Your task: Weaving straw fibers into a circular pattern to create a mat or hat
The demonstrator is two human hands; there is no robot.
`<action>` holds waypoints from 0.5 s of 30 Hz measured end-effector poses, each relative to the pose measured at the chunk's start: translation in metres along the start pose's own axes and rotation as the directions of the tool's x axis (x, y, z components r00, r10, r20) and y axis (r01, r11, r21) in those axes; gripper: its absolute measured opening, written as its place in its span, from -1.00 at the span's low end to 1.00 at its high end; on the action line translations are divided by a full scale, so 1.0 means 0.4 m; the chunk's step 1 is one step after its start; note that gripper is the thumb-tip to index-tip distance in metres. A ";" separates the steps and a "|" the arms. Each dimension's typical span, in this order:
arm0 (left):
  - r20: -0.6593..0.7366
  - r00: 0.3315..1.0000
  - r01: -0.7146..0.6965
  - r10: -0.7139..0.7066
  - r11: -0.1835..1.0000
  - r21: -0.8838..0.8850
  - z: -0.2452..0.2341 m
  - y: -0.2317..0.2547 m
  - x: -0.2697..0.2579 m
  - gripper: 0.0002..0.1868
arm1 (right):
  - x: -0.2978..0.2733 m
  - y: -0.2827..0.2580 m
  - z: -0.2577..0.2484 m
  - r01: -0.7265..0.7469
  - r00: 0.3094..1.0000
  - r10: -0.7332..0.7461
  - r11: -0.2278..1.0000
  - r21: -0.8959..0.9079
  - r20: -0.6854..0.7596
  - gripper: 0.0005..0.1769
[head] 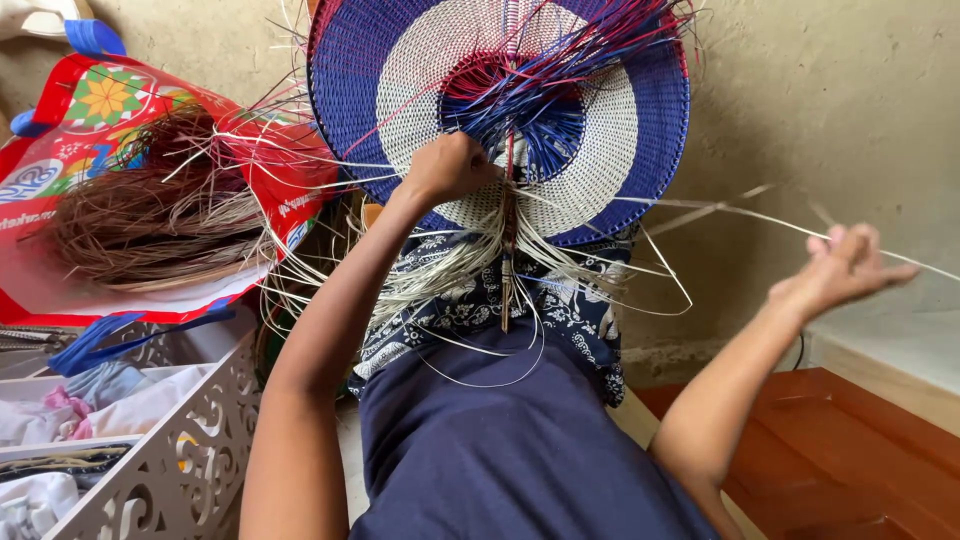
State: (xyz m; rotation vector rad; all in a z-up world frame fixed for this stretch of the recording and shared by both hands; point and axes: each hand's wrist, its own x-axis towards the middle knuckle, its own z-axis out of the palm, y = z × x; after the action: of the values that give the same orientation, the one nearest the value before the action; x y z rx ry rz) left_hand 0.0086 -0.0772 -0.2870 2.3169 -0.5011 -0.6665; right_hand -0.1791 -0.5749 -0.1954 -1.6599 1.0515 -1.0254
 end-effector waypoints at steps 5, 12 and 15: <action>0.101 0.993 0.058 -0.062 0.998 0.040 -0.016 0.074 0.000 -0.72 | -0.397 -0.312 0.323 0.746 0.452 -0.696 0.638 0.191 0.558 -0.87; 0.086 0.983 0.161 -0.163 0.987 0.025 0.069 0.027 0.008 -0.78 | -0.604 -0.154 0.436 0.678 0.018 0.195 0.718 -0.155 0.981 -0.80; 0.082 0.984 0.159 -0.158 0.987 -0.006 0.037 0.057 -0.024 -0.76 | -0.616 -0.133 0.445 0.595 0.039 0.231 0.777 -0.208 0.972 -0.82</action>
State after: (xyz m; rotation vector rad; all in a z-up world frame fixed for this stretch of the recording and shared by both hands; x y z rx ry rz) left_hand -0.0113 -0.0957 -0.2776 2.3419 -0.3497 -0.8399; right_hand -0.0756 -0.2868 -0.2343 -2.4037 0.0184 0.6609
